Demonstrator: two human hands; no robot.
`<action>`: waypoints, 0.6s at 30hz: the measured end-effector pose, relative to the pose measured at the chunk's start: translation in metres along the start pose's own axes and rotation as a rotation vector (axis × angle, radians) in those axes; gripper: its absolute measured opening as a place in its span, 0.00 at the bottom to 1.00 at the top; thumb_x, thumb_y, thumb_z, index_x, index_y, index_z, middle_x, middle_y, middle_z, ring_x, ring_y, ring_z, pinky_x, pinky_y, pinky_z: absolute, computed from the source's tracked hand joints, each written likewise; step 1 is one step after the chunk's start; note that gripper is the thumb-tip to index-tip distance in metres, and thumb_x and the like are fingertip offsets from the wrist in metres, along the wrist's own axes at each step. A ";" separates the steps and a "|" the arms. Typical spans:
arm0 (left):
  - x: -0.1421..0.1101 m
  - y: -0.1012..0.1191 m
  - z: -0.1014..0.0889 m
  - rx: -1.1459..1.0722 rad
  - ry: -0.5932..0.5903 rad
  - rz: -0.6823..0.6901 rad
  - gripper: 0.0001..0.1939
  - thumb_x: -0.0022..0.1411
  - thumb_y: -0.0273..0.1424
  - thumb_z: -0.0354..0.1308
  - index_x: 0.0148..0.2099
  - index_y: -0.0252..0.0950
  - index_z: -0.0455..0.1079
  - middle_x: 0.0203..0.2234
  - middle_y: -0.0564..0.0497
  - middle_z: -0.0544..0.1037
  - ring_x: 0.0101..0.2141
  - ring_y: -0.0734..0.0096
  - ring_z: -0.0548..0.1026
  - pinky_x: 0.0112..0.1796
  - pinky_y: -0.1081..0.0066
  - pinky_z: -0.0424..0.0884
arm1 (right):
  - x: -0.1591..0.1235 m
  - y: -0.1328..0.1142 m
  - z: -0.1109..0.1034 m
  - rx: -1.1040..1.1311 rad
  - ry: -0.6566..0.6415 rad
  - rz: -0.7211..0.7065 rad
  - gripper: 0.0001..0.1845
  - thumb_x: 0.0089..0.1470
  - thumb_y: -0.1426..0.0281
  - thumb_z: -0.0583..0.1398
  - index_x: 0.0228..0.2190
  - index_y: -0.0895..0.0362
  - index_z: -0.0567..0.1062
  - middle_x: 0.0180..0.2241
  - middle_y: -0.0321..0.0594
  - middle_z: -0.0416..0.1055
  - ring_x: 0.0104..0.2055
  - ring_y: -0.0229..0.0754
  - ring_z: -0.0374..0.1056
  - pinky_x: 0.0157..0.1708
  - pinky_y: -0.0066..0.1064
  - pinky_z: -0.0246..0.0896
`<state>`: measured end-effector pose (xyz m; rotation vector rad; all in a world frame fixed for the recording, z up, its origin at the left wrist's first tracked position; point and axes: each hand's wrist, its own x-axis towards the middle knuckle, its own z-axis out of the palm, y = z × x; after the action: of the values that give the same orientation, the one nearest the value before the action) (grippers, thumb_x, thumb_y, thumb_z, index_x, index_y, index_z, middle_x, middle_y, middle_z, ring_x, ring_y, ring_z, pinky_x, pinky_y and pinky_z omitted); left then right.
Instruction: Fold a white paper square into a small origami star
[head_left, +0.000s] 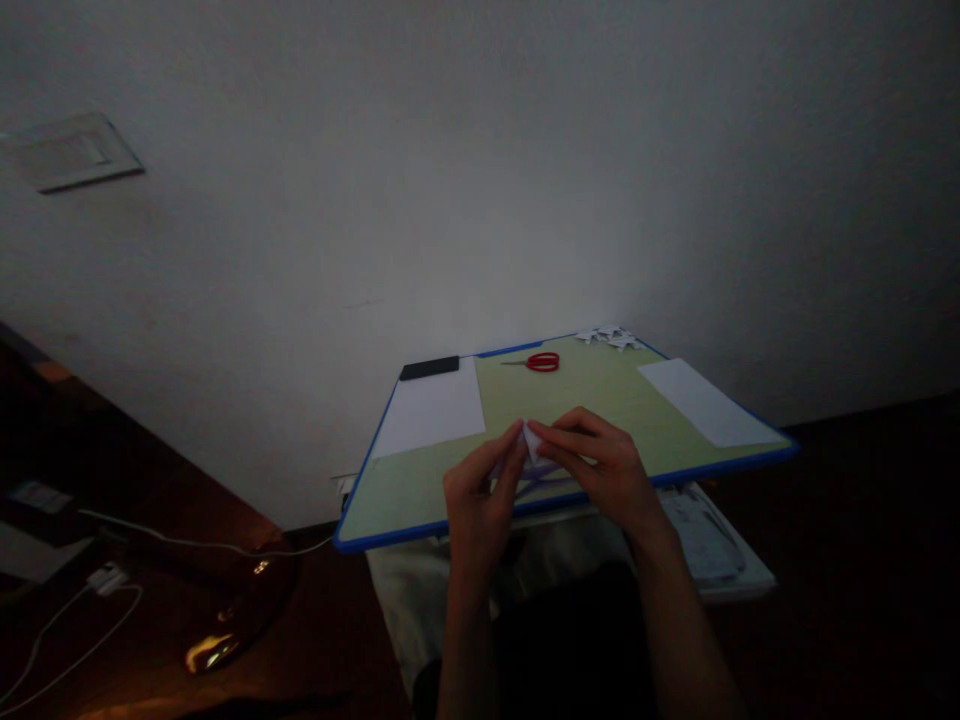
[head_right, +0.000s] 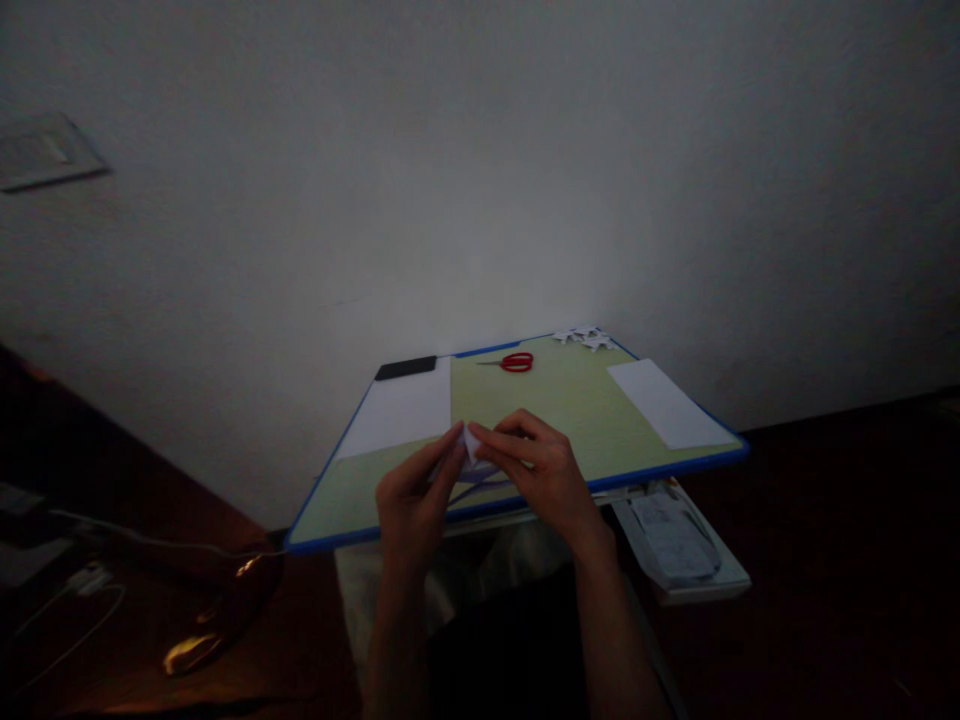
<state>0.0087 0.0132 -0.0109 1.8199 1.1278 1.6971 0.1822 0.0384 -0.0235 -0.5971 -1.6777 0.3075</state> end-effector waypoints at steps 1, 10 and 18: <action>0.000 0.001 0.000 0.000 -0.004 0.000 0.12 0.68 0.31 0.66 0.52 0.43 0.84 0.46 0.49 0.87 0.44 0.61 0.86 0.49 0.66 0.80 | 0.000 -0.001 0.000 -0.002 -0.002 0.007 0.19 0.67 0.70 0.65 0.56 0.42 0.81 0.35 0.36 0.72 0.36 0.39 0.70 0.35 0.31 0.70; -0.001 0.003 0.001 0.015 0.015 -0.024 0.12 0.66 0.32 0.68 0.51 0.42 0.85 0.45 0.48 0.88 0.43 0.59 0.86 0.46 0.66 0.81 | 0.002 -0.005 -0.001 -0.006 -0.015 0.012 0.19 0.66 0.69 0.65 0.56 0.42 0.81 0.35 0.37 0.72 0.36 0.39 0.70 0.35 0.31 0.70; -0.003 0.002 -0.001 -0.054 0.019 -0.089 0.15 0.64 0.35 0.70 0.52 0.41 0.84 0.48 0.46 0.87 0.47 0.56 0.85 0.52 0.61 0.80 | 0.001 -0.008 0.000 0.006 0.001 0.021 0.19 0.65 0.72 0.66 0.55 0.43 0.82 0.35 0.37 0.73 0.37 0.39 0.72 0.36 0.31 0.70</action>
<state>0.0083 0.0094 -0.0109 1.6991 1.1413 1.6813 0.1799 0.0325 -0.0185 -0.6108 -1.6700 0.3277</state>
